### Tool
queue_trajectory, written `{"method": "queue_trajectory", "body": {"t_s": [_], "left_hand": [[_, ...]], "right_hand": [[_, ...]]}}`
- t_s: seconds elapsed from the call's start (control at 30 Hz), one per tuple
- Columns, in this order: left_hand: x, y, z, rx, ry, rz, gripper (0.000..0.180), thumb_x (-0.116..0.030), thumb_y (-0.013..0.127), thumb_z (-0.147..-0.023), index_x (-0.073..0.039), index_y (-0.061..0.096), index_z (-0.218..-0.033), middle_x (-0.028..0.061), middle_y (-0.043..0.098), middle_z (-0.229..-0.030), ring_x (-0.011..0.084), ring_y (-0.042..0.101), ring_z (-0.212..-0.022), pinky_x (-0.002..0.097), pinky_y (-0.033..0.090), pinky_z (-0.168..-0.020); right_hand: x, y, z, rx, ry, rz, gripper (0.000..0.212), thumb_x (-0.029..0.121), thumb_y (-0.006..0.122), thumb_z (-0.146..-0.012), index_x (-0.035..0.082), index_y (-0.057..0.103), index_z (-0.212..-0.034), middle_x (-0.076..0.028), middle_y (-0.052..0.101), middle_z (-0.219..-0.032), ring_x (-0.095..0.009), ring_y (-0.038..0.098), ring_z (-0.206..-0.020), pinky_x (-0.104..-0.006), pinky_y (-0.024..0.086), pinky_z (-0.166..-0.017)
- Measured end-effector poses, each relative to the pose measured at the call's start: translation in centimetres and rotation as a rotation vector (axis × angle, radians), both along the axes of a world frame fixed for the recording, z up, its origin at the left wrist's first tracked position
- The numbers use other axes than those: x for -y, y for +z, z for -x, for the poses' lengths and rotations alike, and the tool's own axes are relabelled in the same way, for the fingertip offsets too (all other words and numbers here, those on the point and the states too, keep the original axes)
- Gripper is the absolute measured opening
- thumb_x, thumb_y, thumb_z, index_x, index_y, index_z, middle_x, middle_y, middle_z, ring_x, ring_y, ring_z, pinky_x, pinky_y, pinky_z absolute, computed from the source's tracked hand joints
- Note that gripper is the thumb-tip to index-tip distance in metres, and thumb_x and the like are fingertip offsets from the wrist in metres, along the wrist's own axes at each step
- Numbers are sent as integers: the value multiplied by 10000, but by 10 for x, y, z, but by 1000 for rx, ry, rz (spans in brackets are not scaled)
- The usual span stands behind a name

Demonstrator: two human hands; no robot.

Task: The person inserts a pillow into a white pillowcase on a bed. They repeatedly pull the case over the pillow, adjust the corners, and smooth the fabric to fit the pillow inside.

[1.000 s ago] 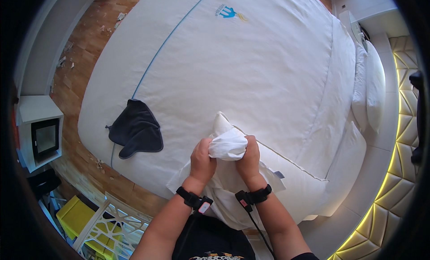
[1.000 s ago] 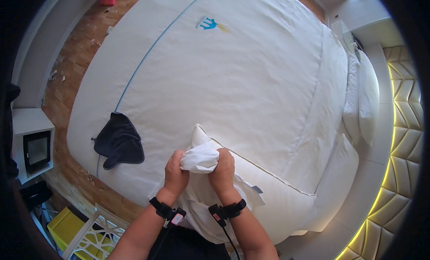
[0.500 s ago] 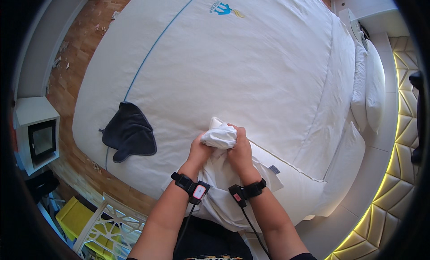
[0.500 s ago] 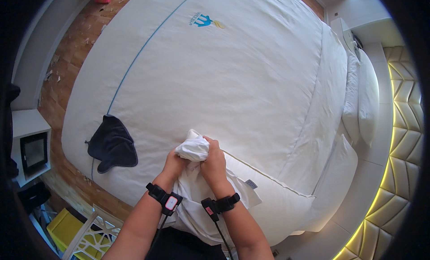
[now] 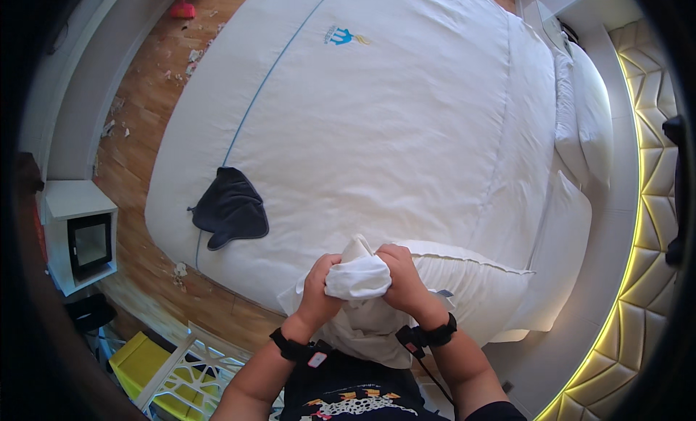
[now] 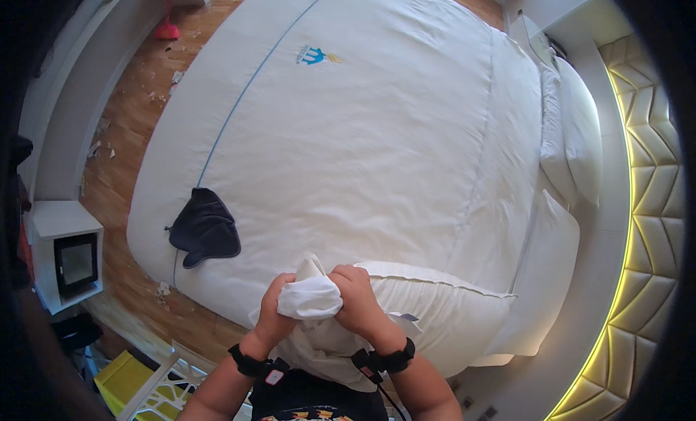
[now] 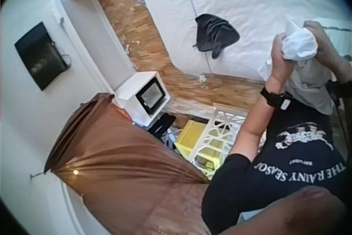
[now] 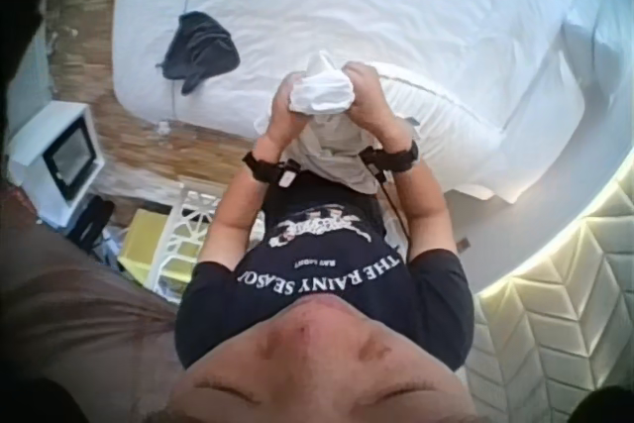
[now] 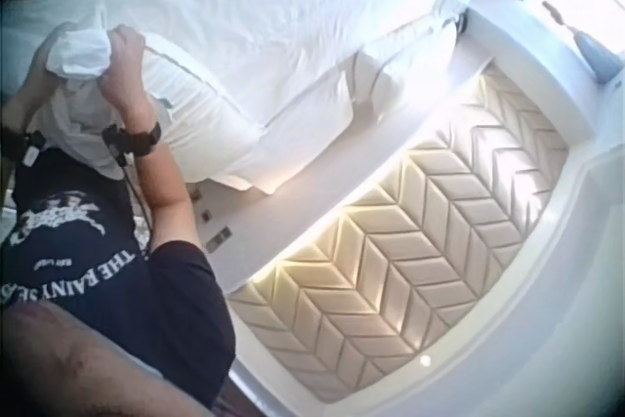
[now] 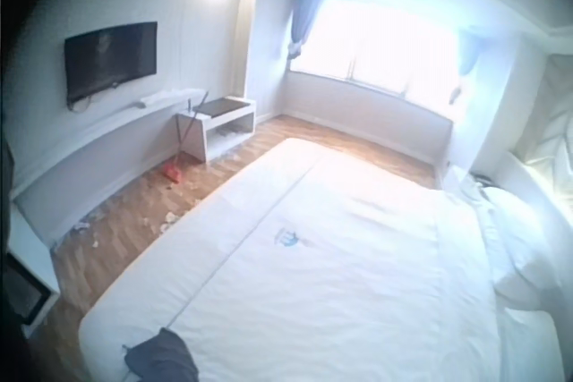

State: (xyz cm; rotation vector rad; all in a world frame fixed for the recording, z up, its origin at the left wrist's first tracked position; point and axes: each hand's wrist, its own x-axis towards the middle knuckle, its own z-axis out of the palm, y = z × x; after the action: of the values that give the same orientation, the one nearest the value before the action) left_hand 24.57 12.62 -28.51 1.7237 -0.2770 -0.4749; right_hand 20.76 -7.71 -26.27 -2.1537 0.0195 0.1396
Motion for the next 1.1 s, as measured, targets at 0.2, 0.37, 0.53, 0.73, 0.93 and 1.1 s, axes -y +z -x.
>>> {"method": "queue_trajectory", "body": {"t_s": [0.2,0.37,0.53,0.73,0.93,1.1], "left_hand": [[9,66,33,71,7,55,304,37,773,-804,-9,683,-1090,137,691,-1015,329,683,-962,374,543,-869],[25,116,51,-68,-153,229,252,40,770,-843,-13,748,-1088,102,724,-1082,262,702,-1017,341,541,-896],[20,151,64,-239,-305,305,259,-45,801,-928,-30,770,-1184,59,743,-1165,154,690,-1056,305,540,-923],[24,150,89,-363,-214,244,251,-108,792,-968,-17,765,-1200,37,765,-1147,107,679,-1032,288,543,-911],[32,164,107,-373,-229,97,285,-130,811,-958,-23,761,-1218,18,773,-1116,92,679,-1012,287,555,-895],[34,177,120,-348,-383,274,304,-148,824,-954,-22,760,-1222,19,771,-1103,92,682,-1004,283,559,-888]], "right_hand": [[0,90,44,147,-167,-6,299,12,756,-748,61,704,-1038,-97,715,-1073,-356,658,-1036,-458,491,-920],[24,124,69,244,-240,5,262,-5,747,-806,31,729,-1065,-134,750,-939,-359,719,-889,-409,566,-797],[37,158,76,23,-152,-313,220,-24,710,-869,-6,733,-1087,-138,782,-1021,-232,736,-950,-335,558,-847],[46,146,108,-146,-167,-582,223,15,685,-955,-2,741,-1171,-49,780,-1100,-122,682,-1022,-294,536,-927],[57,147,123,-254,-193,-806,215,75,680,-984,-17,741,-1169,-9,753,-1108,-103,662,-1028,-281,527,-925],[60,126,116,-427,-287,-734,246,167,746,-938,-23,733,-1094,-43,749,-1016,-152,677,-948,-315,539,-848]]}}
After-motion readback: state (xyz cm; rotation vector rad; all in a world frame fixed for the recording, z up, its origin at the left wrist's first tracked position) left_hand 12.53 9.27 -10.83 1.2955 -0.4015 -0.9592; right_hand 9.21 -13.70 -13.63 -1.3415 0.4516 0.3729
